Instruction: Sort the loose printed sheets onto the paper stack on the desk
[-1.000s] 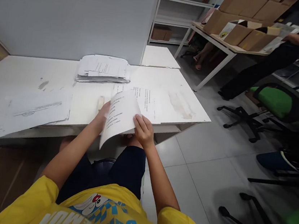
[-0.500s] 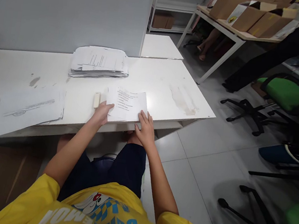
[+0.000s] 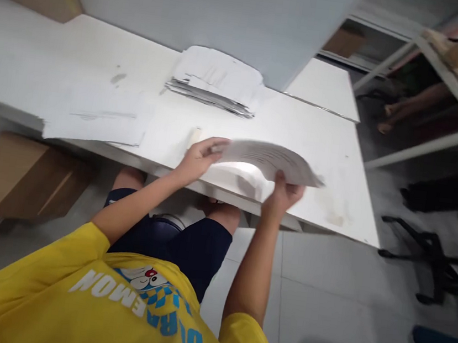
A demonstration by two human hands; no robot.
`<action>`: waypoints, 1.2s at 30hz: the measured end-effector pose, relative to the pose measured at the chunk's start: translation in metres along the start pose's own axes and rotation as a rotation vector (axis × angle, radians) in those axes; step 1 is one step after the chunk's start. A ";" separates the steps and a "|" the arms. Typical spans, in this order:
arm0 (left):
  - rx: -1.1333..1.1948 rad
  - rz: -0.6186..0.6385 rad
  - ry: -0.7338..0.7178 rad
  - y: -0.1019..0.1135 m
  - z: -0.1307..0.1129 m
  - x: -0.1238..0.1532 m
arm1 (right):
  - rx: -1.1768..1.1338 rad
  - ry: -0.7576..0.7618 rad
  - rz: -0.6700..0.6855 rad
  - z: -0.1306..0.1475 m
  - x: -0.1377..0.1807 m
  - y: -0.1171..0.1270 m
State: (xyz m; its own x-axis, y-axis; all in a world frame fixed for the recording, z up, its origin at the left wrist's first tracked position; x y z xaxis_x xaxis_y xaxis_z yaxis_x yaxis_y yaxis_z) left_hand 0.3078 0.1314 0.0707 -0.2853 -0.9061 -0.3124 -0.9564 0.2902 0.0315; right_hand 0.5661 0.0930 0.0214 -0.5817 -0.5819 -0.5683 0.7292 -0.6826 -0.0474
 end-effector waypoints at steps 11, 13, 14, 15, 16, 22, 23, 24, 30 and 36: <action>-0.156 -0.013 0.024 -0.016 0.005 0.010 | -0.047 -0.096 0.131 0.006 0.032 -0.013; -0.160 -0.031 0.040 -0.010 0.003 0.011 | -0.040 -0.059 0.147 0.011 0.027 -0.018; -0.150 -0.032 0.042 -0.006 0.000 0.012 | -0.033 -0.037 0.154 0.014 0.024 -0.019; -0.138 -0.030 0.033 -0.002 -0.005 0.013 | -0.025 -0.018 0.158 0.017 0.021 -0.020; -0.127 -0.025 0.013 0.003 -0.011 0.014 | -0.014 -0.006 0.162 0.019 0.018 -0.021; -0.118 -0.067 -0.061 0.038 -0.031 0.018 | 0.032 -0.093 0.226 0.018 0.023 -0.030; -0.126 -0.059 -0.072 0.041 -0.029 0.018 | 0.010 -0.113 0.222 0.017 0.028 -0.030; -0.135 -0.038 -0.097 0.041 -0.028 0.018 | -0.017 -0.138 0.212 0.016 0.033 -0.030; -0.191 0.057 -0.267 0.029 -0.037 0.028 | -0.094 -0.253 0.141 0.011 0.048 -0.023; -0.221 0.036 -0.287 0.032 -0.036 0.014 | -0.120 -0.205 0.181 0.021 0.015 -0.031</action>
Point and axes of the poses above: each hand's wrist, its own x-axis away from the middle knuckle, its own y-axis out of the back of the hand, z = x × y, the point moved 9 cm from there along -x, towards the middle knuckle
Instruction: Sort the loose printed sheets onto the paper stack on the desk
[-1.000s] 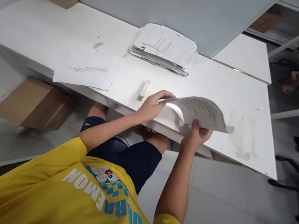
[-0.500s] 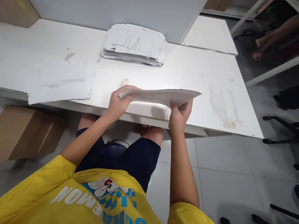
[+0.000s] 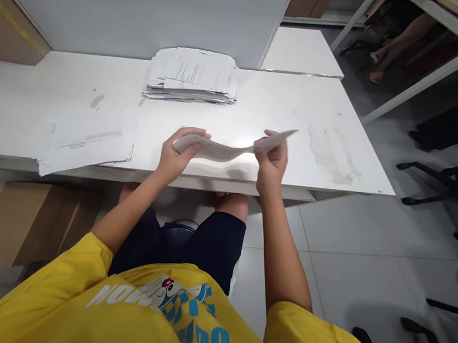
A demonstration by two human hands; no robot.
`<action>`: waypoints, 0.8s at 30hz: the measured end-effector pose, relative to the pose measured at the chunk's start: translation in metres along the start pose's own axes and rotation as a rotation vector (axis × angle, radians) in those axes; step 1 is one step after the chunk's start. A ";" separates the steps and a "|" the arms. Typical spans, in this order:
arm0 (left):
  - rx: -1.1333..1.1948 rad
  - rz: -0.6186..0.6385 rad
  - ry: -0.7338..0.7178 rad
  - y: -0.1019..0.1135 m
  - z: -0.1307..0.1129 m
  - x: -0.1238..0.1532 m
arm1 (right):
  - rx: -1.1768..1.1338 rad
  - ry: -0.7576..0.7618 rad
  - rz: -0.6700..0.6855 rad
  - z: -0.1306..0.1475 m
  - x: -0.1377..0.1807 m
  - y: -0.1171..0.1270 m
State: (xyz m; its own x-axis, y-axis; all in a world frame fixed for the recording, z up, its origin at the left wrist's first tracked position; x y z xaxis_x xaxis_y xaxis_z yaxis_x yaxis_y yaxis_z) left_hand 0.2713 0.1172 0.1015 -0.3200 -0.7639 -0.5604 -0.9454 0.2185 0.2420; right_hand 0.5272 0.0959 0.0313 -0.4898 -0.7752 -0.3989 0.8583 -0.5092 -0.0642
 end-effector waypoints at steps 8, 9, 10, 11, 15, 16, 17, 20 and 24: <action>-0.077 0.122 0.137 0.032 0.024 0.021 | -0.032 -0.163 0.129 -0.015 -0.009 -0.014; -0.130 0.140 0.123 0.033 0.017 0.024 | -0.053 -0.180 0.113 -0.017 -0.009 -0.013; -0.190 0.153 0.109 0.034 0.011 0.026 | -0.061 -0.196 0.095 -0.019 -0.008 -0.012; -0.243 0.158 0.096 0.034 0.006 0.028 | -0.057 -0.205 0.082 -0.021 -0.006 -0.011; -0.329 0.121 0.076 0.036 0.003 0.038 | 0.061 -0.175 0.026 -0.022 0.017 -0.006; -0.331 0.102 0.076 0.036 0.007 0.040 | 0.097 -0.174 0.001 -0.022 0.025 -0.004; -0.327 0.086 0.075 0.037 0.011 0.042 | 0.128 -0.173 -0.020 -0.021 0.032 -0.001; -0.286 -0.003 0.060 0.041 0.017 0.046 | 0.180 -0.159 -0.028 -0.014 0.046 0.004; -0.285 -0.172 0.135 0.054 0.015 0.057 | 0.217 -0.188 0.010 0.009 0.046 0.013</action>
Point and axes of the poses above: each hand's wrist, its own x-axis away from the middle knuckle, its own y-axis out of the back of the hand, z = x × y, the point moved 9 cm from there along -x, towards the middle knuckle
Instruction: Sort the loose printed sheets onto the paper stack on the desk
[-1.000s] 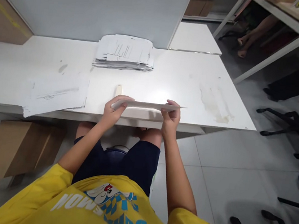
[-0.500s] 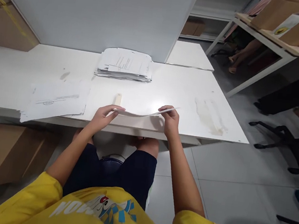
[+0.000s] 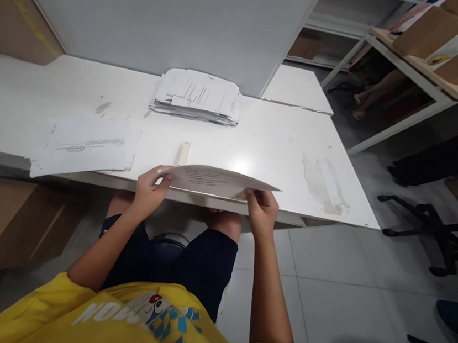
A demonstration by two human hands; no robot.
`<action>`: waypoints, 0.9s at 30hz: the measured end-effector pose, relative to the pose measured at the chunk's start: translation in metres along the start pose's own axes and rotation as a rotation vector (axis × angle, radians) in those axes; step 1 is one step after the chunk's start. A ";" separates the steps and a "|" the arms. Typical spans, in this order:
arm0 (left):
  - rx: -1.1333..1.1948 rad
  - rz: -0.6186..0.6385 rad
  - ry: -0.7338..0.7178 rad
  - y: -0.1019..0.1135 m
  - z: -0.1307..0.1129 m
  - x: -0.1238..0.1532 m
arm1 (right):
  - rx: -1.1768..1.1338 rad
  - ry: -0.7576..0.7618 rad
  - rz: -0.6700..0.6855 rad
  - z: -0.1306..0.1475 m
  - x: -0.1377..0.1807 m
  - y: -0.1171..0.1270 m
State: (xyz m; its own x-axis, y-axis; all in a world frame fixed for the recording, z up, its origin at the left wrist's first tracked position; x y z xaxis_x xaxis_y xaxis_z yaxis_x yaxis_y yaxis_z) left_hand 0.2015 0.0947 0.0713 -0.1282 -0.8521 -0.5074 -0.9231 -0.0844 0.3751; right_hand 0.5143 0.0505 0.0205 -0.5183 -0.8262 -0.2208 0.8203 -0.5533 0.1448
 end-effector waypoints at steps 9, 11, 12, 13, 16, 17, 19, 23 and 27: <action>0.116 -0.043 0.545 0.008 0.073 0.071 | -0.158 -0.525 0.175 -0.041 0.066 -0.024; 0.146 0.000 0.622 0.003 0.085 0.074 | -0.145 -0.541 0.173 -0.047 0.072 -0.025; 0.163 0.019 0.652 0.002 0.089 0.073 | -0.128 -0.525 0.179 -0.046 0.072 -0.025; 0.175 0.035 0.671 0.002 0.092 0.071 | -0.107 -0.498 0.192 -0.044 0.071 -0.025; 0.131 0.098 0.648 0.004 0.093 0.059 | -0.041 -0.408 0.233 -0.035 0.068 -0.026; 0.100 0.118 0.625 0.006 0.092 0.055 | -0.028 -0.390 0.238 -0.033 0.068 -0.027; 0.051 0.145 0.602 0.008 0.090 0.051 | -0.020 -0.377 0.231 -0.031 0.069 -0.029; 0.007 0.142 0.605 0.009 0.090 0.053 | -0.028 -0.369 0.221 -0.030 0.069 -0.036; 0.033 0.153 0.583 0.005 0.087 0.053 | -0.003 -0.370 0.216 -0.030 0.067 -0.039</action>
Point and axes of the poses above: each hand's wrist, its own x-axis away from the middle knuckle, its own y-axis out of the back of the hand, z = x × y, the point moved 9 cm from there along -x, towards the middle knuckle
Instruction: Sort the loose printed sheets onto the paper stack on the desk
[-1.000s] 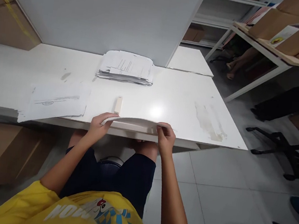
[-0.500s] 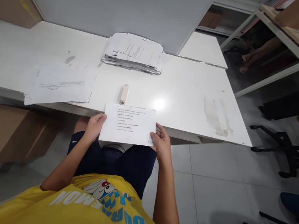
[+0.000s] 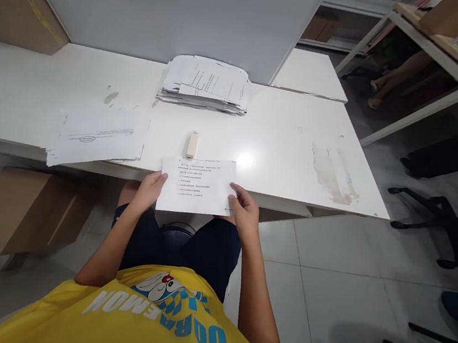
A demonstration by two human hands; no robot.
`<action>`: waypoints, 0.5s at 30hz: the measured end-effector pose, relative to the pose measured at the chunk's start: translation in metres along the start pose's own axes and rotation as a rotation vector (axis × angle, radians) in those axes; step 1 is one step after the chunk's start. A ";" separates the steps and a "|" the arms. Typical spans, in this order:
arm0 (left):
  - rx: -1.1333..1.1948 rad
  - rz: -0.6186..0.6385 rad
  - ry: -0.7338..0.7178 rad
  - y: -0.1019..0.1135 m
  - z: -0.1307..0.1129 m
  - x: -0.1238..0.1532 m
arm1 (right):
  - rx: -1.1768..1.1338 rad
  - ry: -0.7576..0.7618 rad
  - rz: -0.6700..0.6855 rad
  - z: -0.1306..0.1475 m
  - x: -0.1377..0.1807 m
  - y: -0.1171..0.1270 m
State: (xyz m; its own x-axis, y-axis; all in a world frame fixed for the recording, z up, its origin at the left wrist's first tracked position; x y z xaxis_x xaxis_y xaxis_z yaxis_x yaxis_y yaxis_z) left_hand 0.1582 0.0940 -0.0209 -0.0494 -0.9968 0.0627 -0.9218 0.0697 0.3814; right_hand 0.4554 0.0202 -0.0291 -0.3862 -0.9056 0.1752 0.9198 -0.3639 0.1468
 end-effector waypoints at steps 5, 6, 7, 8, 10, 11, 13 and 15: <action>-0.170 0.001 -0.055 0.005 -0.009 0.000 | 0.003 -0.004 -0.028 -0.002 -0.003 0.006; -0.259 -0.021 -0.083 0.008 -0.013 0.001 | 0.012 -0.001 -0.039 -0.002 -0.005 0.009; -0.355 -0.051 -0.117 0.011 -0.019 0.003 | 0.026 0.002 -0.051 -0.002 -0.006 0.013; -0.444 -0.087 -0.153 0.012 -0.025 0.004 | 0.045 0.005 -0.060 -0.002 -0.009 0.017; -0.568 -0.165 -0.239 0.014 -0.041 0.007 | 0.084 0.007 -0.074 -0.002 -0.014 0.026; -0.594 -0.194 -0.299 0.012 -0.051 0.007 | 0.098 0.006 -0.081 -0.002 -0.017 0.030; -0.594 -0.191 -0.454 0.001 -0.071 0.005 | 0.112 0.007 -0.098 -0.002 -0.021 0.038; -0.575 -0.104 -0.619 -0.017 -0.085 -0.002 | 0.107 0.016 -0.112 -0.002 -0.024 0.043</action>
State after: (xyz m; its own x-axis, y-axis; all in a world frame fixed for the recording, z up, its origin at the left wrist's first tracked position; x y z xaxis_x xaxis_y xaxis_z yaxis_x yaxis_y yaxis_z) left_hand 0.2066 0.0986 0.0508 -0.3310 -0.8290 -0.4507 -0.6028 -0.1817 0.7769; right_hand 0.5042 0.0260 -0.0285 -0.4840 -0.8643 0.1369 0.8582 -0.4383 0.2671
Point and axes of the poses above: each hand's wrist, its own x-axis away from the middle knuckle, its own y-axis out of the back of the hand, z = x × y, the point moved 9 cm from there along -x, towards the middle knuckle
